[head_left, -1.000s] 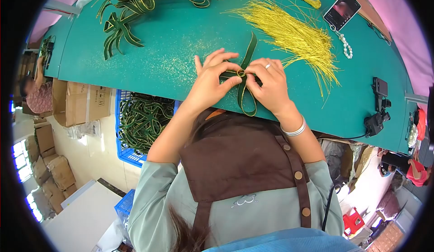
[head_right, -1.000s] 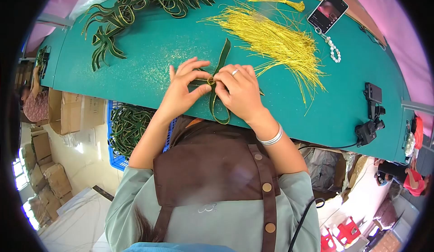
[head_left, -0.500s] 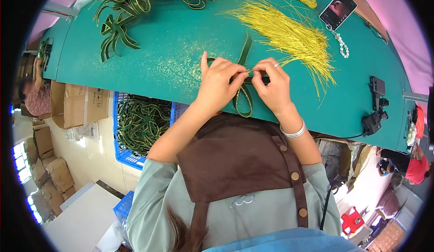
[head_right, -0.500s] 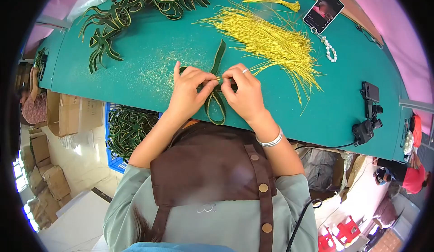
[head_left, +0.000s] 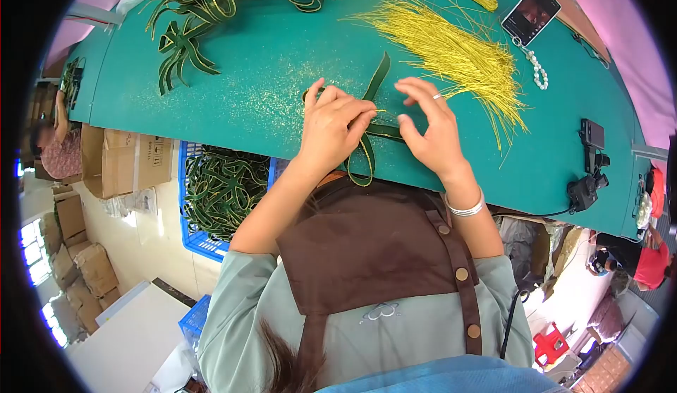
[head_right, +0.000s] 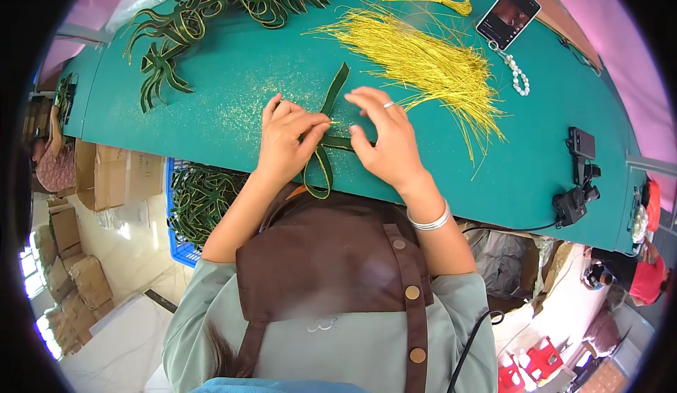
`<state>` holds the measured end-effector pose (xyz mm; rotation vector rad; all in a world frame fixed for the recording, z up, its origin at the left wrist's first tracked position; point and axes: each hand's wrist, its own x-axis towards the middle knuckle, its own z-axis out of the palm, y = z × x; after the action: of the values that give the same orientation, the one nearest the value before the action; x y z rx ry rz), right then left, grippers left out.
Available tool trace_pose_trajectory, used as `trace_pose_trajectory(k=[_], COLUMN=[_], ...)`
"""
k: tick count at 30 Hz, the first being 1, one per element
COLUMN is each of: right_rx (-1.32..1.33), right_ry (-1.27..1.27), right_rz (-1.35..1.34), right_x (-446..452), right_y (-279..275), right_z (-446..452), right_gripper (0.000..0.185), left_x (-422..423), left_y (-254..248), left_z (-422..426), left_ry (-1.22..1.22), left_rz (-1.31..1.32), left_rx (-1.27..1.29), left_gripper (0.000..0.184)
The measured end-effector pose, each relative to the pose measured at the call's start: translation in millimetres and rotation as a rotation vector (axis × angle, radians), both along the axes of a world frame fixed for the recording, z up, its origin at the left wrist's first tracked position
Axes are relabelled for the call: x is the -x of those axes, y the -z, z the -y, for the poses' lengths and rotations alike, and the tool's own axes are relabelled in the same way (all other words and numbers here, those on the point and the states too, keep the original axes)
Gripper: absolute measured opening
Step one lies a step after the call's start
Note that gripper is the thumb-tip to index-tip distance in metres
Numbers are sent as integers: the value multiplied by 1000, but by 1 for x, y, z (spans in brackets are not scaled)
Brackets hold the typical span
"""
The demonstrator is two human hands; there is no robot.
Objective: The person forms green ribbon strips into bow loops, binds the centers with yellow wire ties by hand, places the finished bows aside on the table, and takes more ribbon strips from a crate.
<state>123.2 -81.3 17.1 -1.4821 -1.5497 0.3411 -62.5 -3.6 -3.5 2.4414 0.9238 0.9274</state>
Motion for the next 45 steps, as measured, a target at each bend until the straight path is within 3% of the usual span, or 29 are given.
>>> trace_pose_trajectory(k=[5, 8, 10, 11, 14, 15, 17, 19, 21, 22, 23, 25, 27, 29, 30, 32, 35, 37, 39, 45], right_rx=[-39, -80, -97, -126, 12, 7, 88, 50, -2, 41, 89, 77, 77, 19, 21, -42, 3, -38, 30, 41], right_ry=[-98, -142, -122, -59, 95, 95, 151, 153, 148, 147, 153, 139, 135, 135, 127, 179, 189, 205, 188, 193], right_rz=[455, 394, 399, 467, 508, 508, 671, 663, 639, 624, 616, 619, 635, 617, 620, 621, 533, 566, 358, 281], right_x=[1, 1, -8, -23, -86, -97, -108, -110, -102, -97, -94, -95, -97, -97, -92, -82, -76, -67, -69, -85], right_y=[1, -11, -20, -24, -7, -5, -5, -2, 7, 13, 17, 19, 18, 17, 16, 12, 15, 7, 3, 11], right_z=[-4, -5, -7, -12, -35, -40, -51, -62, -77, -79, -81, -79, -75, -72, -71, -70, -67, -60, -51, -43], right_gripper=[11, 8, 9, 10, 12, 12, 10, 10, 9, 9, 9, 9, 9, 6, 6, 6, 6, 7, 9, 13], left_x=[-1, 21, 60, 86, 200, 252, 361, 504, 551, 579, 565, 484, 426, 354, 338, 303, 293, 291, 296, 250], left_y=[0, -22, -38, -44, -58, -48, -3, 116, 204, 257, 276, 229, 169, 72, 49, 0, -8, -8, -15, -53], left_z=[2, 6, 3, 0, -8, -17, -23, -24, -14, -11, -7, -23, -63, -103, -129, -168, -234, -257, -267, -188], left_ry=[30, 13, -117, -233, -1033, -1195, -1378, -1664, -1662, -1572, -1452, -1525, -1420, -1111, -1029, -781, -671, -667, -622, -666], left_rz=[-17, -54, -15, -11, -61, 36, 37, -183, -432, -450, -330, -421, -117, 84, 31, -5, -155, -404, -442, -385], left_rx=[-50, -159, -366, -438, -477, -558, -486, -204, -11, 116, 250, 183, -263, -391, -513, -391, -272, -65, -63, -299], left_gripper=[7, 10, 11, 9, 9, 13, 20, 31, 36, 36, 38, 36, 35, 30, 29, 29, 29, 28, 24, 16])
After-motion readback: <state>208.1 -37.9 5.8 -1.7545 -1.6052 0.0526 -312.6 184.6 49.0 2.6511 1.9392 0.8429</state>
